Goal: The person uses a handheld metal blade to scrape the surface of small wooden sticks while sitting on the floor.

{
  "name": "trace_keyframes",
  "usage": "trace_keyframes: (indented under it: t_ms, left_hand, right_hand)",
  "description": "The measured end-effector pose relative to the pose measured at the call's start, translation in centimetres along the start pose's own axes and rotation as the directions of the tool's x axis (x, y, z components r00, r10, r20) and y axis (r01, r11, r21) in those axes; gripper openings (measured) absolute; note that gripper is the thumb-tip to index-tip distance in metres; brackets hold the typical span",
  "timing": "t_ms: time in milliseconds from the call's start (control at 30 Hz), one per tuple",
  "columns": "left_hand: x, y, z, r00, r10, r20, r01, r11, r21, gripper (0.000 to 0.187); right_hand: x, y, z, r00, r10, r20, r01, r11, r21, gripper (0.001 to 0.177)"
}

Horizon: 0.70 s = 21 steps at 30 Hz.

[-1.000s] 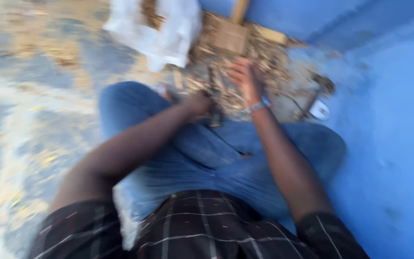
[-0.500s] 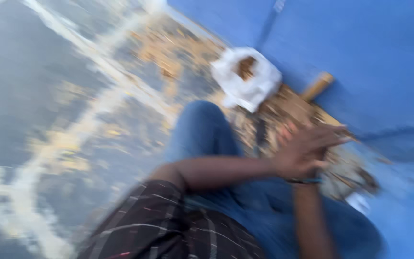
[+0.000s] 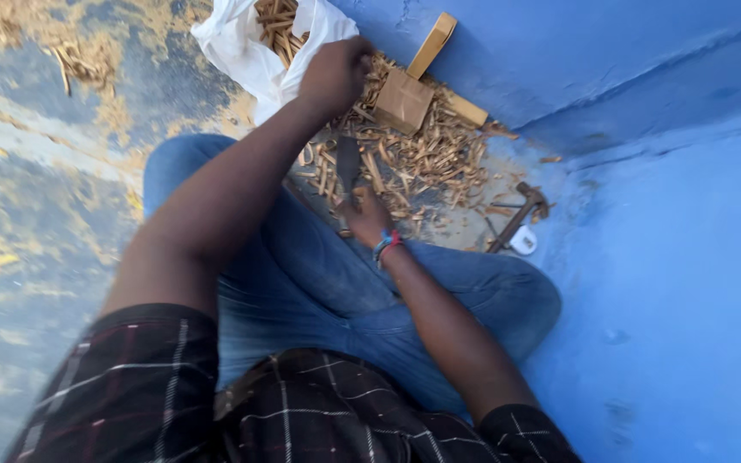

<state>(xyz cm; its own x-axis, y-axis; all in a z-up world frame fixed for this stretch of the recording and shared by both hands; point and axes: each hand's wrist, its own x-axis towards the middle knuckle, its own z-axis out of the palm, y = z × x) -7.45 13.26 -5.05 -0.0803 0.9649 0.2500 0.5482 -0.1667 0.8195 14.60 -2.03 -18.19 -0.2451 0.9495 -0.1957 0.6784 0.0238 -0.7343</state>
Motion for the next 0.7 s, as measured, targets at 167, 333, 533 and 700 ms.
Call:
trace_keyframes:
  t_ms: [167,333,533,700]
  left_hand:
    - [1.6,-6.5,3.1,0.989,-0.138,0.044,0.139,0.99,-0.006,0.017]
    - [2.4,-6.4,3.8,0.992,0.032,-0.123,-0.061,0.969,-0.24,0.02]
    - [-1.3,-4.5,3.0,0.989,0.001,0.148,-0.02,0.992,0.127,0.036]
    - [-4.8,-0.6,7.1,0.676,0.051,0.735,-0.408,0.857,0.316,0.027]
  right_hand:
    - [-0.1,-0.9,2.8,0.995,-0.09,-0.047,0.082,0.986,-0.147,0.067]
    - [-0.8,-4.7,-1.3,0.971,0.196,0.138,-0.239,0.827,0.509,0.049]
    - [-1.7,-9.5,-9.5,0.956,0.293,-0.007,-0.167,0.564,0.809,0.04]
    - [-1.3,-8.9,-13.9,0.933,0.359,-0.006,-0.137,0.372,0.918,0.023]
